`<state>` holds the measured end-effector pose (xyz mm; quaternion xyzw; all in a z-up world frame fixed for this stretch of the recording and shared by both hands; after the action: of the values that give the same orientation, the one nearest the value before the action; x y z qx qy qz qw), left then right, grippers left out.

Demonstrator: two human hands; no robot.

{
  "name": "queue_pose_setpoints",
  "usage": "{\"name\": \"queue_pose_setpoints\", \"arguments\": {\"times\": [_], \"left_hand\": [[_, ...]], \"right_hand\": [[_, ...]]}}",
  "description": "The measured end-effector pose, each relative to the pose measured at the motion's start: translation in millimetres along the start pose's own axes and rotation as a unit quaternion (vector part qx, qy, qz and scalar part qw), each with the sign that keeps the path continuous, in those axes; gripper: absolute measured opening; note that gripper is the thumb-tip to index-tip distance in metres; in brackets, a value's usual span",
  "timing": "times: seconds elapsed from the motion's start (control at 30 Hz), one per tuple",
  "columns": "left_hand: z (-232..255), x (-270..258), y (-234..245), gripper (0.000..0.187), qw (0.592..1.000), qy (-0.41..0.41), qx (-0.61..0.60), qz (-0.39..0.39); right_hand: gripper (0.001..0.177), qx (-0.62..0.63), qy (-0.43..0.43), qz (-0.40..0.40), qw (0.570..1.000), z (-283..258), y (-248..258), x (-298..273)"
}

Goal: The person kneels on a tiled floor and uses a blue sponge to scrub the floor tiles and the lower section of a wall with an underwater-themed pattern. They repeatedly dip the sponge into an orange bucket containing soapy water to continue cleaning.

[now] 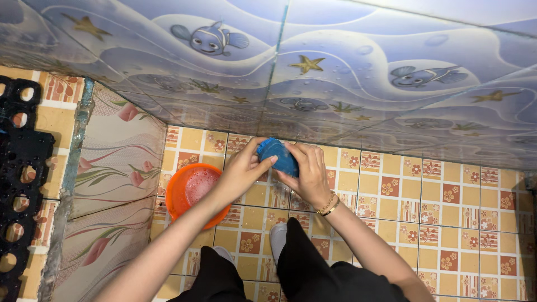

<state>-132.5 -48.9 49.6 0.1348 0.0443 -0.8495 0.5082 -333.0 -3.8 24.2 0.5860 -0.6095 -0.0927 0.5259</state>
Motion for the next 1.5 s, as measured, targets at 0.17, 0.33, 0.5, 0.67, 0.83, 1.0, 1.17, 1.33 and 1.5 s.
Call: {"name": "queue_pose_setpoints", "arguments": {"times": [0.17, 0.33, 0.5, 0.67, 0.83, 1.0, 1.17, 1.33, 1.5], "left_hand": [[13.4, 6.9, 5.8, 0.055, 0.992, -0.065, 0.094, 0.057], [-0.8, -15.2, 18.4, 0.043, 0.997, -0.028, 0.040, 0.067], [-13.9, -28.7, 30.2, 0.039, 0.994, -0.016, 0.069, 0.084], [-22.8, -40.4, 35.9, 0.037, 0.974, -0.034, 0.204, 0.097], [-30.0, -43.3, 32.0, 0.036, 0.966, -0.037, 0.245, 0.075], [-31.6, -43.7, 30.2, 0.035, 0.964, -0.044, 0.255, 0.058], [-33.9, -43.5, 31.6, 0.035, 0.946, -0.043, 0.316, 0.059], [-45.4, -48.1, 37.0, 0.032, 0.910, -0.078, 0.400, 0.073], [-58.5, -47.8, 37.3, 0.029, 0.871, -0.105, 0.473, 0.081]], "right_hand": [[0.076, -0.040, -0.031, 0.093, 0.994, 25.3, -24.5, 3.3], [0.073, -0.153, 0.040, 0.136, 0.978, 59.4, -36.3, 6.9], [0.066, -0.207, 0.117, 0.065, 0.969, 63.6, -52.6, 8.3], [0.067, -0.250, 0.116, 0.083, 0.958, 63.9, -43.1, 9.0], [0.066, -0.247, 0.078, 0.136, 0.956, 68.5, -42.9, 3.1], [0.069, -0.240, 0.120, 0.034, 0.963, 66.9, -59.0, -0.3], [0.072, -0.214, 0.106, 0.097, 0.966, 58.2, -47.0, 6.9], [0.070, -0.252, 0.082, 0.124, 0.956, 52.0, -46.1, 14.5], [0.069, -0.255, 0.111, 0.010, 0.961, 44.8, -62.8, 13.2]]}}
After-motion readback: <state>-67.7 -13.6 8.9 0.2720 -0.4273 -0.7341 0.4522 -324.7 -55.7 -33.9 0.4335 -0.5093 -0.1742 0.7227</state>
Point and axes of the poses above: each hand's wrist, its own x-axis towards the middle knuckle, its own y-axis out of the back of the hand, z = x × y, the point moved 1 cm from there along x, towards the middle knuckle, and after that the axes turned 1 degree about -y, right-handed, at the moved point
